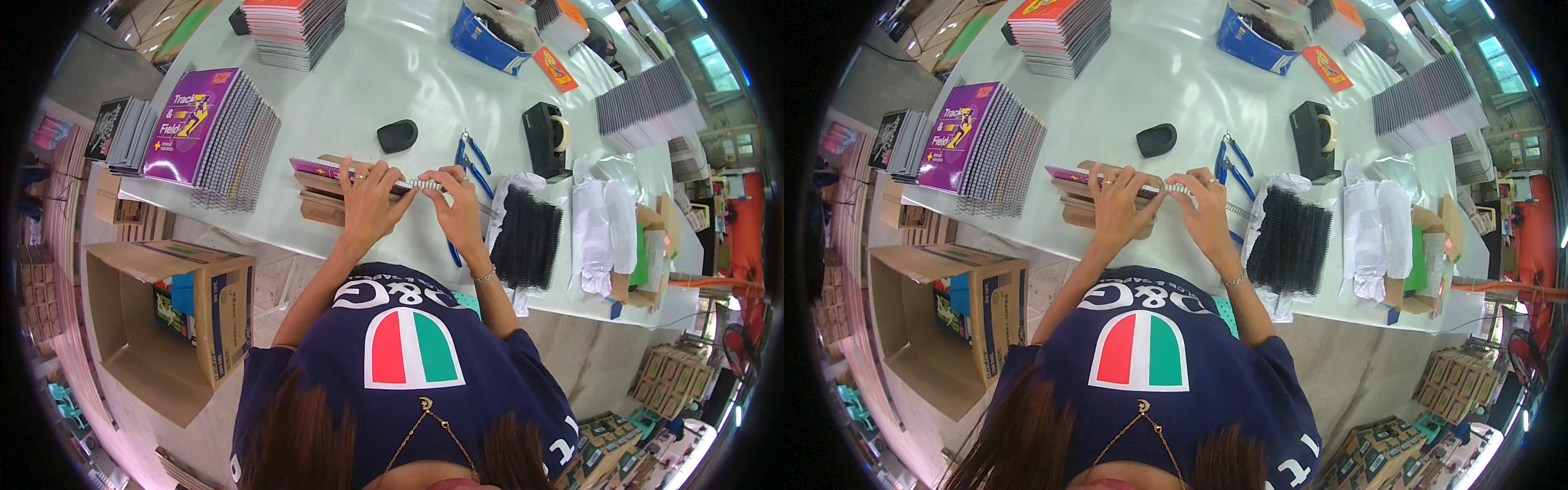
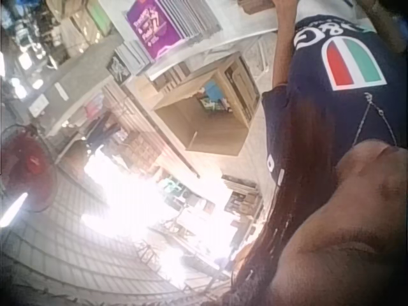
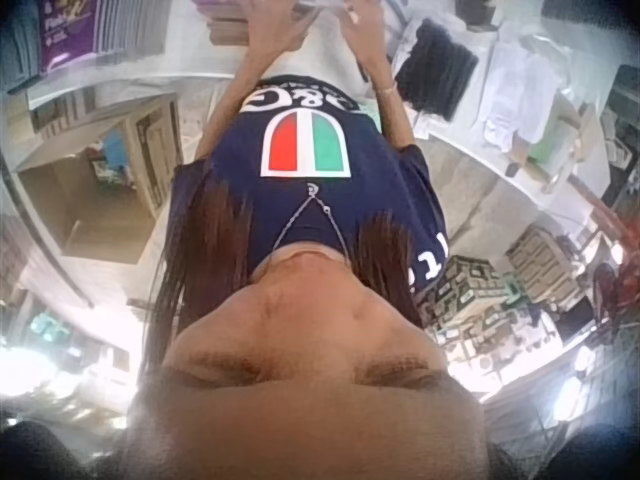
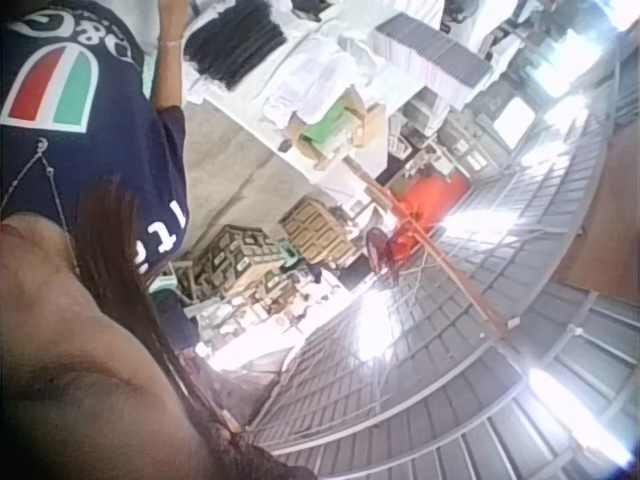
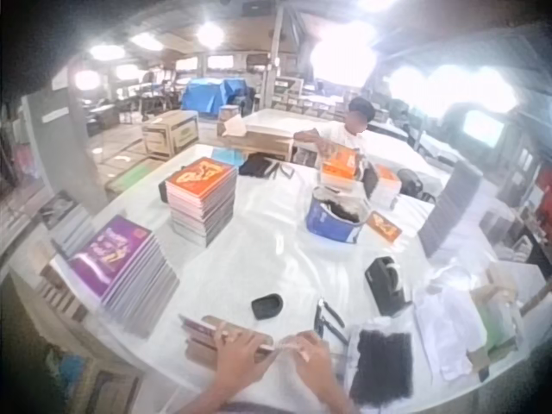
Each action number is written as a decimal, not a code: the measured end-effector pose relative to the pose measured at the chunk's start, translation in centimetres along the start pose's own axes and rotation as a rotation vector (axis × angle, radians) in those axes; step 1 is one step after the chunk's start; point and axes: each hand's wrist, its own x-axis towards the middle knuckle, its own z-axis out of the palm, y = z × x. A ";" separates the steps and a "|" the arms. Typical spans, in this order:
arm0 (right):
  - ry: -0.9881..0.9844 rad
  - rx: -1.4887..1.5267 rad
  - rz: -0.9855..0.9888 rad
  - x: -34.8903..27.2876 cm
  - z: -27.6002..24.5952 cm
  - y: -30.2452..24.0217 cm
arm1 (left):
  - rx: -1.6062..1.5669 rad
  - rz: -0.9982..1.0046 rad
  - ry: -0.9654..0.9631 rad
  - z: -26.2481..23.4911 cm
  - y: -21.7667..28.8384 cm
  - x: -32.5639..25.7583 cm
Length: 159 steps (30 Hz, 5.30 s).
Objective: The person binds notebooks by threading a plastic spiral through the punched holes of the paper and covers by hand.
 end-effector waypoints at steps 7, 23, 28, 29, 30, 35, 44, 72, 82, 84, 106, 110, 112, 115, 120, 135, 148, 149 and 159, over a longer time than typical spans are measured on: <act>-0.098 0.085 0.059 -0.6 0.2 0.6 | 0.035 -0.007 -0.008 0.0 0.1 0.0; -0.164 -0.117 -0.073 -0.6 -0.1 -0.3 | 0.057 0.039 -0.117 -0.6 -0.7 -0.1; -0.242 0.086 0.112 -0.9 0.3 -0.3 | -0.059 0.137 -0.123 -1.0 -1.8 -0.3; -0.349 0.110 0.126 -0.7 0.1 0.2 | -0.073 0.176 -0.154 -1.1 -2.2 -0.4; -0.352 0.112 0.122 -0.4 -0.3 0.4 | -0.086 0.214 -0.184 -1.3 -2.5 -0.5; -0.859 0.407 0.318 3.5 -0.4 4.4 | -0.114 0.277 -0.243 -2.4 -2.8 -0.9; -0.390 -0.354 -0.003 7.8 9.5 10.5 | -0.069 0.285 -0.203 -1.9 -2.9 -1.2; -0.175 -0.236 -0.071 2.9 6.5 12.1 | -0.314 0.110 -0.255 -2.0 -1.7 -0.3; -0.140 -0.268 -0.056 2.4 6.8 11.6 | -0.357 0.053 -0.191 -1.7 -1.4 -0.3; -0.131 -0.279 -0.060 2.3 6.8 11.7 | -0.353 0.039 -0.215 -1.6 -1.6 -0.3; -0.619 0.931 0.524 3.4 0.5 8.0 | -0.123 0.226 -0.154 -1.6 -2.0 -0.7; -0.734 1.070 0.477 2.8 0.0 7.2 | -0.091 0.202 -0.290 -2.0 -2.0 -1.0; -0.793 1.125 0.456 2.6 -0.1 7.5 | -0.089 0.209 -0.280 -1.7 -2.0 -1.2; -0.805 1.075 0.407 2.6 0.0 7.6 | -0.033 0.230 -0.164 -1.7 -1.7 -1.5; -0.793 1.228 0.294 2.7 -0.6 7.1 | 0.086 -0.160 0.073 -2.4 -0.4 -2.9; -0.790 0.753 0.157 3.9 -1.9 1.8 | -0.118 -0.125 -0.088 -2.6 -2.4 -2.5; -0.897 0.667 0.256 4.2 -2.2 -0.5 | -0.188 -0.096 -0.115 -3.6 -2.8 -2.8; -0.953 0.646 0.182 4.2 -2.6 -0.9 | -0.166 -0.075 -0.096 -3.5 -3.0 -2.8; -0.770 1.156 0.303 3.6 -0.9 3.4 | -0.184 -0.121 -0.050 -4.2 -2.4 -2.3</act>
